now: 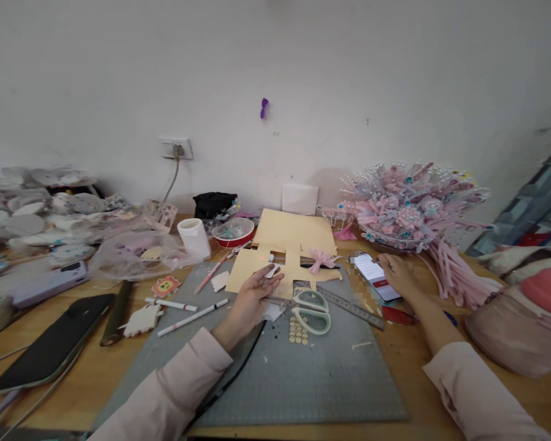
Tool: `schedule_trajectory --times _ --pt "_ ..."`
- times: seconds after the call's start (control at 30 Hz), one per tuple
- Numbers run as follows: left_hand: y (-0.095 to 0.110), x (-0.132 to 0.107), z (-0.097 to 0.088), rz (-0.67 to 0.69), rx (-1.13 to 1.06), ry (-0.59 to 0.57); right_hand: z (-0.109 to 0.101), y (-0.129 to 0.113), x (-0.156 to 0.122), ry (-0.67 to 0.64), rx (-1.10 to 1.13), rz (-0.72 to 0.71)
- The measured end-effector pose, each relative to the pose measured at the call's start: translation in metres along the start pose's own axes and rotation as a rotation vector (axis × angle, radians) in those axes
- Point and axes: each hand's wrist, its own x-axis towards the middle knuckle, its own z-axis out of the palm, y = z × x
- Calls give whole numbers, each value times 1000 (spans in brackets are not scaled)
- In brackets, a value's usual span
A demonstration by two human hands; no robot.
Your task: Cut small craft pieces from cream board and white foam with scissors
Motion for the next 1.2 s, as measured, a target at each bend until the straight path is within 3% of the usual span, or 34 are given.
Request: schedule_trajectory --times 0.23,0.53,0.77,0.97,1.1,1.2 --pt "0 0 0 -10 1 12 7 -1 4 -12 -24 -12" --pt "1 0 2 -3 -1 23 -18 11 -2 28 -98 10" --pt "3 -3 5 -15 -7 24 -18 7 -5 7 -86 20" --pt "3 -2 4 -4 -4 24 -26 5 -6 67 -41 57" --pt "3 -2 6 10 -12 24 -26 -28 -16 49 18 12" --pt "4 -3 7 30 -1 2 -21 -79 -34 -119 195 -158"
